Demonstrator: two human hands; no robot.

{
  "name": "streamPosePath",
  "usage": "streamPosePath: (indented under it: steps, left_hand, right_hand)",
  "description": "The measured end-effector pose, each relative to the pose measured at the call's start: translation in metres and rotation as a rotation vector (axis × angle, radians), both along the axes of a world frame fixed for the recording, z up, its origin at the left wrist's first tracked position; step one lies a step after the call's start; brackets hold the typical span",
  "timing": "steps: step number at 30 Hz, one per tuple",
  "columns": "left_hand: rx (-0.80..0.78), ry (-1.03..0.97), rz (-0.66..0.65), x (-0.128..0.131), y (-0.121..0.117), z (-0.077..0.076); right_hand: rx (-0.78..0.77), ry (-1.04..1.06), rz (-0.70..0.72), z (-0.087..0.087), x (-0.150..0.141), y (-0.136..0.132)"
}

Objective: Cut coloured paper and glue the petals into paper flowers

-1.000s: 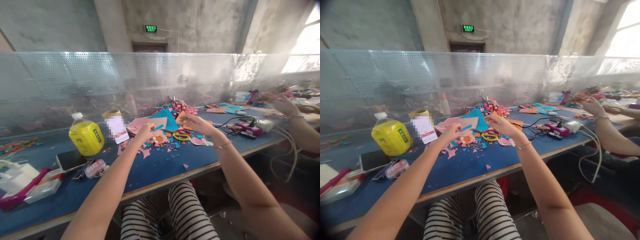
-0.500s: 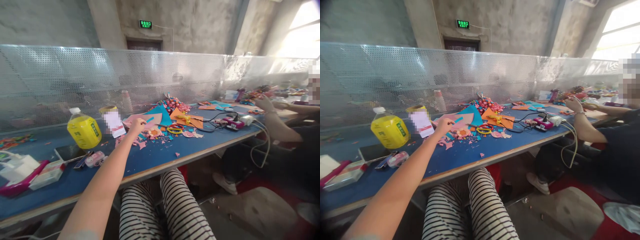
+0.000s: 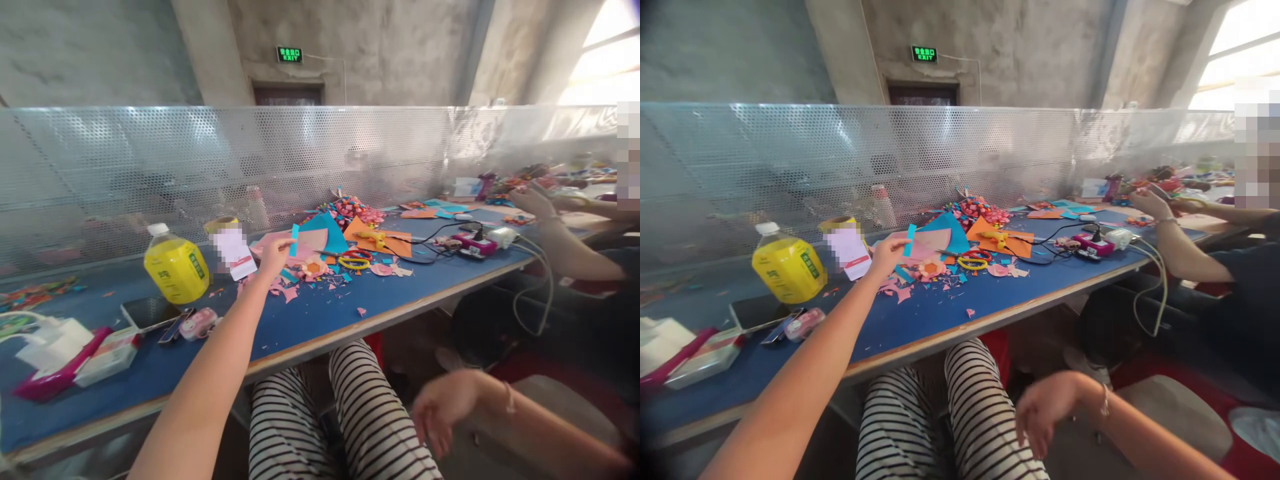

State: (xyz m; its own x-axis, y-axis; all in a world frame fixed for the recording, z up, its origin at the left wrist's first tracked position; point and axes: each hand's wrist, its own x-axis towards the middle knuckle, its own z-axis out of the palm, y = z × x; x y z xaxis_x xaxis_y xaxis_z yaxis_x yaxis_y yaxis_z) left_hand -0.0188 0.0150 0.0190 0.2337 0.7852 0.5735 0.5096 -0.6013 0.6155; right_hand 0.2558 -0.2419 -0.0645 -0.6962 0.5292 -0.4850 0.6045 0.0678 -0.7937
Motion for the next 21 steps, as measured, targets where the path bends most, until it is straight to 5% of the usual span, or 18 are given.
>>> streamPosePath:
  steps: [2, 5, 8, 10, 14, 21]
  left_hand:
    - [-0.034, -0.061, -0.056, 0.003, -0.004, 0.000]
    - [-0.029, -0.082, -0.095, 0.008, -0.013, 0.001]
    - [-0.011, -0.042, -0.125, 0.012, -0.021, 0.004]
    - [-0.016, -0.027, -0.149, 0.015, -0.023, 0.004]
    - [-0.058, -0.080, -0.182, 0.017, -0.021, 0.000]
    - [-0.251, -0.249, -0.228, 0.021, -0.014, -0.016]
  right_hand:
    - [-0.221, 0.251, 0.131, 0.032, -0.010, 0.022]
    - [0.203, 0.428, -0.079, 0.086, -0.032, 0.088]
    - [0.571, 0.653, -0.568, 0.109, -0.061, 0.167]
    - [0.517, 0.826, -0.807, 0.104, -0.078, 0.209]
    - [0.143, 1.031, -0.831, 0.078, -0.098, 0.244]
    - [0.367, 1.091, -0.855, 0.060, -0.104, 0.240]
